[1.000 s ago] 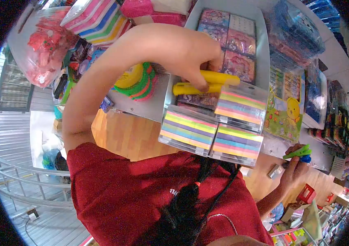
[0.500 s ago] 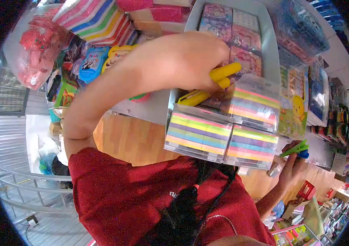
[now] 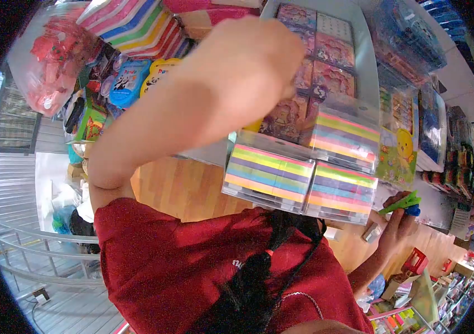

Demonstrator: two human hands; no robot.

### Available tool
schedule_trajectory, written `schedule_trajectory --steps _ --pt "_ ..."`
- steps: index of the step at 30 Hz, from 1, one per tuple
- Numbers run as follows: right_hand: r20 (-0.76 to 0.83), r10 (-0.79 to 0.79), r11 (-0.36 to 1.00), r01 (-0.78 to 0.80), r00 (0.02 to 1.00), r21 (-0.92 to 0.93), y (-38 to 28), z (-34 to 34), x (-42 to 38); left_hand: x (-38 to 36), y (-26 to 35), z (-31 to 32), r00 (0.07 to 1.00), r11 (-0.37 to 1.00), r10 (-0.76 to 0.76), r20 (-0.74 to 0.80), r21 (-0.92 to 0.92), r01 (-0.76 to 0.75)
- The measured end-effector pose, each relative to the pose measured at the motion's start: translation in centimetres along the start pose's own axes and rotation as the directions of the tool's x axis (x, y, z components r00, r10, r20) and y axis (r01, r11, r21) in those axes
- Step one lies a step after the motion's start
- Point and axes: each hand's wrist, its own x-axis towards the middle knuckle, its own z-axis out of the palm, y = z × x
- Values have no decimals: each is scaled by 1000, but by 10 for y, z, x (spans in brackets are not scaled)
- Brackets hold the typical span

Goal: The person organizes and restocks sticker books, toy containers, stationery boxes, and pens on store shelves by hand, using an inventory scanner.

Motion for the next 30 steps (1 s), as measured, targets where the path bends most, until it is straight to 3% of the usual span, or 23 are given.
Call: schedule_trajectory --steps 3,6,10,13,16,17,20,22,26,30 --pt "-6 -22 999 22 1000 -44 -16 5 4 22 5 -25 948 976 -213 235 85 199" --pt "6 -42 997 43 999 -60 -18 1 10 16 -1 -19 988 974 -104 114 -187 124" --pt "62 -93 996 93 994 12 -26 -2 25 15 -2 -14 957 968 -46 286 -225 113" --pt "34 -113 968 103 993 227 -24 -5 41 17 -7 -9 932 970 2 363 -226 86" --pt "-101 30 890 19 994 456 -43 -1 56 19 -8 -5 931 979 19 366 -197 58" --pt "-241 40 959 30 970 281 -56 8 59 19 -10 -5 939 980 41 341 -198 29" --pt "-45 -145 973 151 988 176 -90 16 79 14 -17 2 966 978 89 244 -203 -39" --pt "166 -187 964 148 968 222 -120 31 99 12 -18 3 967 981 99 235 -187 -54" --pt "119 -75 997 73 990 20 -186 100 123 11 -19 -1 957 984 125 261 -158 -85" --pt "428 -110 970 191 897 -152 -209 147 151 8 -27 6 975 977 157 159 -172 -129"
